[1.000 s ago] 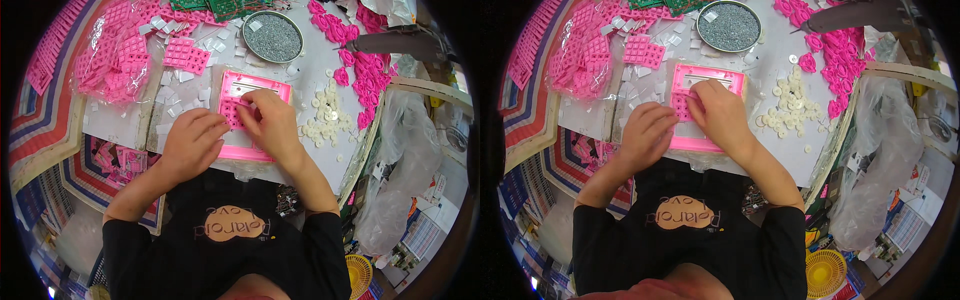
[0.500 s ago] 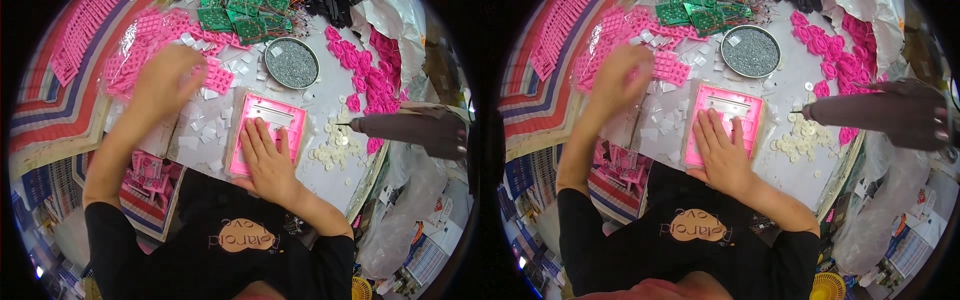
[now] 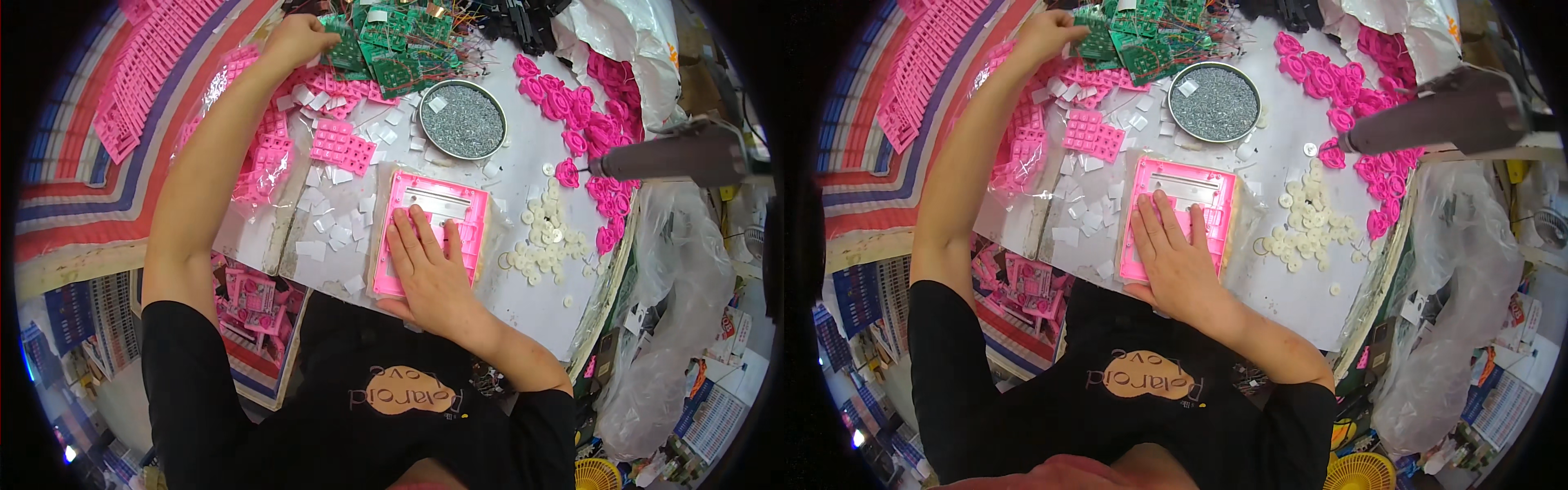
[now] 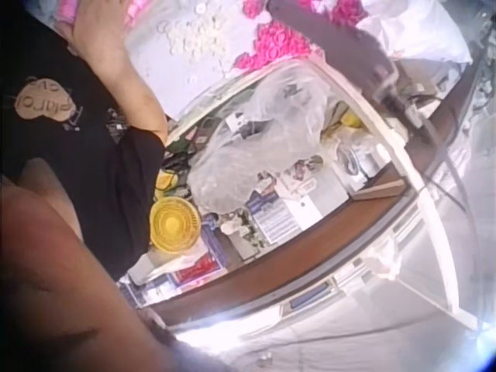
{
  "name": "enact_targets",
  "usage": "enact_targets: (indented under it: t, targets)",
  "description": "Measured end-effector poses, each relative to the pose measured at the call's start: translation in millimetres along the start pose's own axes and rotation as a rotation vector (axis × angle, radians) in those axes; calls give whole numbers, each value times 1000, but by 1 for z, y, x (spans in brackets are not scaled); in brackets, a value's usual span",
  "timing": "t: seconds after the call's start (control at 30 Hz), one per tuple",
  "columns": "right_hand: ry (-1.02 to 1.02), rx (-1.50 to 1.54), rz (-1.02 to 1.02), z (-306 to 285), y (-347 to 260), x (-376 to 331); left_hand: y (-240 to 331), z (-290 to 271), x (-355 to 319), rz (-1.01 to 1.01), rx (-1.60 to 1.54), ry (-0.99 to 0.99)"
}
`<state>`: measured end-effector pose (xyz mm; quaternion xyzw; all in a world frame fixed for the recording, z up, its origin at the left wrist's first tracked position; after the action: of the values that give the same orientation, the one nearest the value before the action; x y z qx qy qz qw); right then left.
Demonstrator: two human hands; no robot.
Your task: Assembling a toy cash register by installing circuit boards and using a hot glue gun.
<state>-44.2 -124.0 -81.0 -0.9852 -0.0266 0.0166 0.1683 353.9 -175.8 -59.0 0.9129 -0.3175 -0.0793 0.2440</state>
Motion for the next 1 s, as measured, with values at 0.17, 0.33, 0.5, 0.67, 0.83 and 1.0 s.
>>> enact_targets:
  t: [0.17, 0.33, 0.5, 0.67, 0.83, 1.0]
  targets:
    - [12, 38, -4, 0, -1, -4, -22, -76, -13, 191, -310, 270]
    - [215, 202, -33, -35, 2, -1, 11, -143, -122, 413, -486, 757]
    - [383, 297, -152, -72, 8, 7, -9, -88, -123, 266, -513, 348]
    - [372, 284, -180, -76, 7, 12, 12, -120, -119, 219, -161, 588]
    - [374, 766, -72, -62, 29, 11, 65, -140, -181, 657, -182, 800]
    - [409, 1948, -30, -49, 34, 47, 138, -75, -272, 1000, -87, 582]
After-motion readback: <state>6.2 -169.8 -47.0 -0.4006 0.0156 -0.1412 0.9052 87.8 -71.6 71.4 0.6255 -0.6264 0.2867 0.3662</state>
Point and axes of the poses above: each hand's wrist, its own x-axis towards the middle knuckle, its own z-axis out of the palm, y = z × x, the point moved 10 cm from there along x, towards the middle knuckle, and after that the axes turned 3 degrees about -z, right-handed, at the moved point
